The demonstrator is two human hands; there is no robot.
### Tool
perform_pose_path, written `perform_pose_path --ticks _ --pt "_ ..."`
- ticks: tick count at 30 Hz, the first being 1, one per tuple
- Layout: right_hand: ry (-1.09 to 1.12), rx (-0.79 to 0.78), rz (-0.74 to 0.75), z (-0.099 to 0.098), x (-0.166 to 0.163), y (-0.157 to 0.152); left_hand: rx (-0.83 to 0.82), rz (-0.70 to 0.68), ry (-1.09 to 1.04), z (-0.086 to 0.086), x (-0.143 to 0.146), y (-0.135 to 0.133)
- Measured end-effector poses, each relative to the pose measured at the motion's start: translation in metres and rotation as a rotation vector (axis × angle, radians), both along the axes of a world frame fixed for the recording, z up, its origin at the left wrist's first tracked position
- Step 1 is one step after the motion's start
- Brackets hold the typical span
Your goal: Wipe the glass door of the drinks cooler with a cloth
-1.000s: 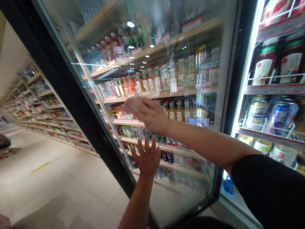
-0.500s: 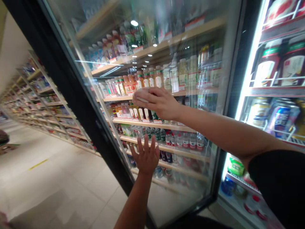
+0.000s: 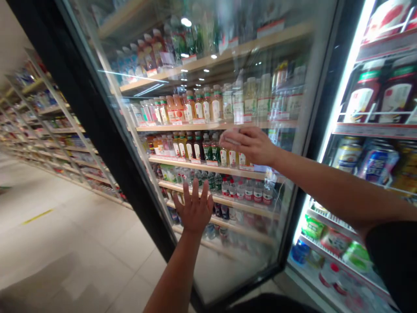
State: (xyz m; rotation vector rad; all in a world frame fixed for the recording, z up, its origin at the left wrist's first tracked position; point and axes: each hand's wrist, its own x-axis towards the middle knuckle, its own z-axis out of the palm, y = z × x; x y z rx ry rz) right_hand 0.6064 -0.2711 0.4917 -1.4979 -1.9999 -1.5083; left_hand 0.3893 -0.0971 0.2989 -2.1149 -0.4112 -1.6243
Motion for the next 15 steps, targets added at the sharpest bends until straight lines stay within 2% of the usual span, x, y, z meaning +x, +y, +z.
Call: perform_pose_path --ticks 1,4,6,8,10,12,13,15 --pt "0.047 0.054 -0.002 0.007 0.006 -0.003 -0.014 -0.011 0.000 -0.001 0.000 0.001" --pt "0.245 0.379 -0.032 0.027 0.027 -0.011 -0.032 -0.019 -0.005 -0.003 0.001 0.002" --pt "0.299 0.509 -0.048 0.019 0.034 -0.013 -0.041 -0.023 -0.006 -0.005 0.002 0.002" --pt "0.227 0.424 -0.044 -0.002 0.032 -0.014 -0.055 -0.032 0.001 -0.005 0.002 0.002" --pt "0.084 0.190 -0.032 -0.020 0.028 -0.016 -0.064 -0.037 0.003 -0.005 0.002 0.001" --pt "-0.013 0.026 -0.022 -0.021 0.028 -0.021 -0.059 -0.030 -0.002 -0.005 0.002 0.001" --pt "-0.006 0.028 -0.025 -0.014 0.031 -0.024 -0.049 -0.021 -0.007 -0.004 0.002 0.001" --pt "0.109 0.209 -0.028 0.003 0.039 -0.031 -0.024 -0.005 -0.017 -0.003 0.002 0.001"
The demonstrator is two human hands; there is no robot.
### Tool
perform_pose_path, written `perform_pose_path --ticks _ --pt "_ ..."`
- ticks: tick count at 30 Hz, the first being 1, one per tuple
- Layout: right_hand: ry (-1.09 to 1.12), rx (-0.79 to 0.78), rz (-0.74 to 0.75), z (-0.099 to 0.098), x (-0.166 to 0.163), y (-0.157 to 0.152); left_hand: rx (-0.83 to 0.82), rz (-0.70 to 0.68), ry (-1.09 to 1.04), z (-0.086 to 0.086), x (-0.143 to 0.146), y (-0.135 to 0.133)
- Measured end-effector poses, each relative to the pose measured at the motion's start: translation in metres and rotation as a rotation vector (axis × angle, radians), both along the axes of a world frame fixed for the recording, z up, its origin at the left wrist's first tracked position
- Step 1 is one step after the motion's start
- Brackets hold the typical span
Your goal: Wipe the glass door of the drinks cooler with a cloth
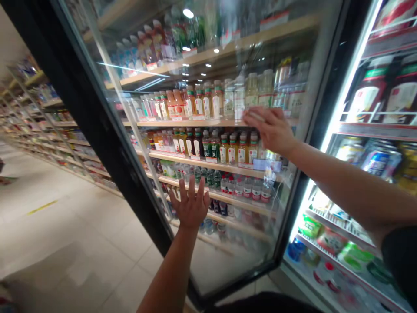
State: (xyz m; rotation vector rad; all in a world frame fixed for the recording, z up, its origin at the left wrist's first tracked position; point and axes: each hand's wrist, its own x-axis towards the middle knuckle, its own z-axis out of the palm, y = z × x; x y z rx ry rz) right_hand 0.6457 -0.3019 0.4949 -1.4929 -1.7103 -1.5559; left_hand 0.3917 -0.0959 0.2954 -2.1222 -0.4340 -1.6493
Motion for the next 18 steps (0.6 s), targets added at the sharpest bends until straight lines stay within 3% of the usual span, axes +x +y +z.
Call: perform_pose_path --ticks 2,4,6,8,10,12,15,16,18 --pt "0.144 0.242 -0.010 0.007 0.008 -0.004 0.011 0.006 -0.004 0.000 0.000 0.000" --pt "0.190 0.356 -0.029 -0.008 0.012 -0.005 0.001 0.008 0.000 0.000 0.000 0.000" --pt "0.092 0.212 -0.036 -0.038 0.009 -0.005 -0.014 0.008 0.004 -0.001 0.001 0.000" --pt "-0.055 -0.067 -0.005 -0.064 0.007 -0.007 -0.017 0.008 0.001 -0.002 0.001 0.000" --pt "-0.125 -0.207 0.021 -0.071 0.012 -0.012 -0.005 0.011 -0.004 -0.001 0.001 -0.002" --pt "-0.071 -0.080 0.010 -0.060 0.025 -0.020 0.021 0.025 -0.007 0.001 0.001 -0.003" --pt "0.122 0.287 -0.045 -0.048 0.044 -0.030 0.084 0.066 -0.014 0.004 0.001 -0.005" --pt "0.168 0.363 -0.060 -0.055 0.047 -0.033 0.103 0.080 -0.015 0.005 0.001 -0.006" --pt "0.149 0.330 -0.056 -0.085 0.046 -0.036 0.125 0.103 -0.016 0.006 0.001 -0.006"
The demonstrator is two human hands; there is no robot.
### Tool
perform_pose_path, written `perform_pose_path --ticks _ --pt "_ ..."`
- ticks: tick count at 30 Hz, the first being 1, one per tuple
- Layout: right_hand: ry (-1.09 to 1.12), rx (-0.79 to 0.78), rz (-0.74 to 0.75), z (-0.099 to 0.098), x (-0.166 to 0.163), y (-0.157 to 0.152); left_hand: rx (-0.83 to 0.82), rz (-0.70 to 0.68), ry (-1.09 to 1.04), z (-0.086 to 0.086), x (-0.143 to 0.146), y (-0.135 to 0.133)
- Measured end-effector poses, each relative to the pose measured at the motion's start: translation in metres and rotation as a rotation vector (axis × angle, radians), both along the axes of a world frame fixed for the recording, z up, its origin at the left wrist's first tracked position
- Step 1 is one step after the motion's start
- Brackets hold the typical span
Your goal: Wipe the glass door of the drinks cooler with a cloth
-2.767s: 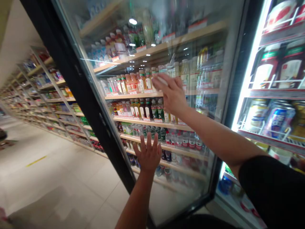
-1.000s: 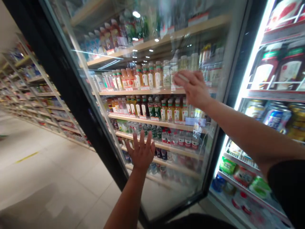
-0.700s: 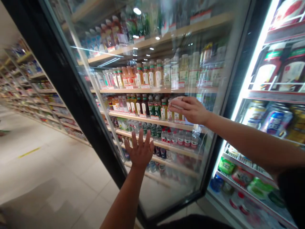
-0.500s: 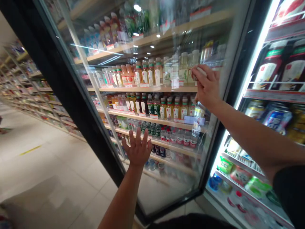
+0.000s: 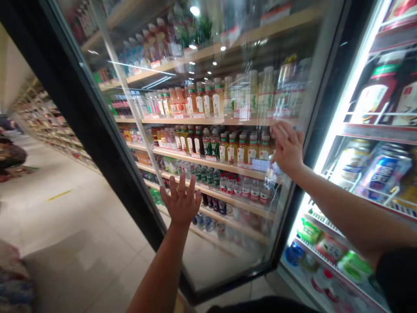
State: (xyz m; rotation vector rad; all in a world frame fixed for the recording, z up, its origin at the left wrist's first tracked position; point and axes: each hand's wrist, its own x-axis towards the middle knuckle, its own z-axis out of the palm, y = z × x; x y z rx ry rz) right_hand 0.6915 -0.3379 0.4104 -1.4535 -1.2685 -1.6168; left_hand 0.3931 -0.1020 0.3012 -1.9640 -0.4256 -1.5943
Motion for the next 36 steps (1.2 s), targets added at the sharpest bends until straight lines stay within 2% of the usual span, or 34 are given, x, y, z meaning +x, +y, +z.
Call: perform_pose_path --ticks 3,5,7,10,12,14,17,19,20,21,23,25,27,28,29,33,34,36 --pt "-0.221 -0.343 0.082 -0.057 -0.011 -0.004 -0.001 0.013 0.003 0.000 0.000 0.001" --pt "-0.297 -0.481 0.123 -0.072 -0.015 -0.005 -0.001 0.010 0.004 0.000 0.000 0.001" --pt "-0.225 -0.423 0.118 -0.059 -0.013 -0.002 0.003 0.000 -0.004 0.000 0.000 0.002" --pt "0.041 -0.108 0.088 -0.019 -0.013 0.014 -0.004 -0.014 -0.017 0.000 0.000 0.002" --pt "0.163 0.045 0.076 -0.014 -0.025 0.030 0.000 -0.007 -0.020 0.000 0.000 0.002" --pt "0.135 -0.012 0.087 -0.040 -0.049 0.045 0.014 0.008 -0.019 0.001 0.000 0.002" --pt "-0.174 -0.383 0.196 -0.113 -0.089 0.057 0.031 0.012 -0.015 0.001 -0.001 0.002" --pt "-0.290 -0.525 0.240 -0.146 -0.107 0.057 0.025 0.003 -0.011 0.002 -0.002 0.002" --pt "-0.312 -0.563 0.244 -0.149 -0.110 0.056 0.019 -0.004 -0.008 0.002 -0.003 0.002" --pt "-0.308 -0.583 0.234 -0.144 -0.111 0.055 0.010 -0.010 -0.003 0.002 -0.003 0.002" --pt "-0.226 -0.545 0.190 -0.113 -0.106 0.057 -0.012 -0.025 0.005 0.003 -0.004 0.001" --pt "-0.067 -0.384 0.138 -0.075 -0.100 0.064 -0.028 -0.055 0.010 0.003 -0.005 0.000" --pt "0.080 -0.196 0.097 -0.057 -0.102 0.076 -0.040 -0.086 0.013 0.003 -0.006 0.000" --pt "0.102 -0.161 0.087 -0.061 -0.106 0.081 -0.040 -0.100 0.014 0.003 -0.007 0.000" --pt "0.086 -0.178 0.088 -0.072 -0.113 0.086 -0.038 -0.112 0.018 0.003 -0.007 0.000" --pt "-0.148 -0.524 0.197 -0.146 -0.148 0.084 -0.058 -0.181 0.041 0.001 -0.009 0.002" --pt "-0.177 -0.593 0.215 -0.157 -0.153 0.079 -0.080 -0.206 0.053 0.000 -0.009 0.004" --pt "-0.158 -0.655 0.191 -0.158 -0.152 0.069 -0.137 -0.252 0.081 -0.002 -0.007 0.008"
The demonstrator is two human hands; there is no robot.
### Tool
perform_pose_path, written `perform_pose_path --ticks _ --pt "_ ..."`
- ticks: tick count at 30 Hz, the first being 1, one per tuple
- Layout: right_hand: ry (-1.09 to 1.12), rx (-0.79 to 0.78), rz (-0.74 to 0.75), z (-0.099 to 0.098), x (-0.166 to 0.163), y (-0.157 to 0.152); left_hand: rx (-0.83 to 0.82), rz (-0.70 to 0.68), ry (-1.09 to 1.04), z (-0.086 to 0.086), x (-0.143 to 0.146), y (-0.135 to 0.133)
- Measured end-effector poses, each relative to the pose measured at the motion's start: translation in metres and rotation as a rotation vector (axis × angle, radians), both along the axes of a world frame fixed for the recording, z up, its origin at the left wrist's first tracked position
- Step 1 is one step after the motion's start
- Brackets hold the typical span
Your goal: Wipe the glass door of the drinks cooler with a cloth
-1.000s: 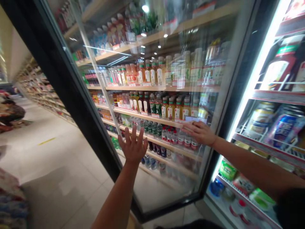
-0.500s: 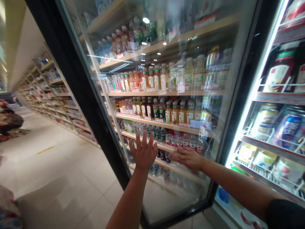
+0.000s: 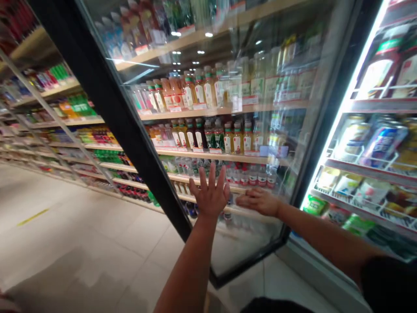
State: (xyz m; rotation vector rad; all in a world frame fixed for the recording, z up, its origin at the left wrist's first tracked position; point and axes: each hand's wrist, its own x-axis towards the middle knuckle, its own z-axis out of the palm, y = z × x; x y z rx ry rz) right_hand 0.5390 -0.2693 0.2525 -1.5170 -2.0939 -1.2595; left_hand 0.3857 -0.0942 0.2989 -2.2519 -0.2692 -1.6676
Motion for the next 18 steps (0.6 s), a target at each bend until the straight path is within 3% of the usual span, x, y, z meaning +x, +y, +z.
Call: perform_pose_path --ticks 3,6,8,9,13,15,18 --pt "0.121 0.100 -0.185 0.035 0.022 -0.010 -0.072 -0.051 0.036 -0.004 0.005 0.007" --pt "0.312 0.368 -0.359 0.061 0.039 -0.007 -0.132 -0.103 0.063 -0.005 0.012 0.014" --pt "0.372 0.484 -0.416 0.054 0.035 -0.003 -0.146 -0.132 0.062 -0.005 0.015 0.018" --pt "0.350 0.455 -0.409 0.045 0.030 -0.002 -0.145 -0.145 0.055 -0.005 0.017 0.020" --pt "0.171 0.118 -0.321 0.015 0.020 -0.005 -0.167 -0.189 0.068 -0.004 0.022 0.029" --pt "0.176 0.125 -0.335 0.024 0.031 -0.009 -0.183 -0.198 0.075 -0.004 0.025 0.033" --pt "0.284 0.342 -0.415 0.056 0.054 -0.009 -0.199 -0.192 0.068 -0.004 0.029 0.037"
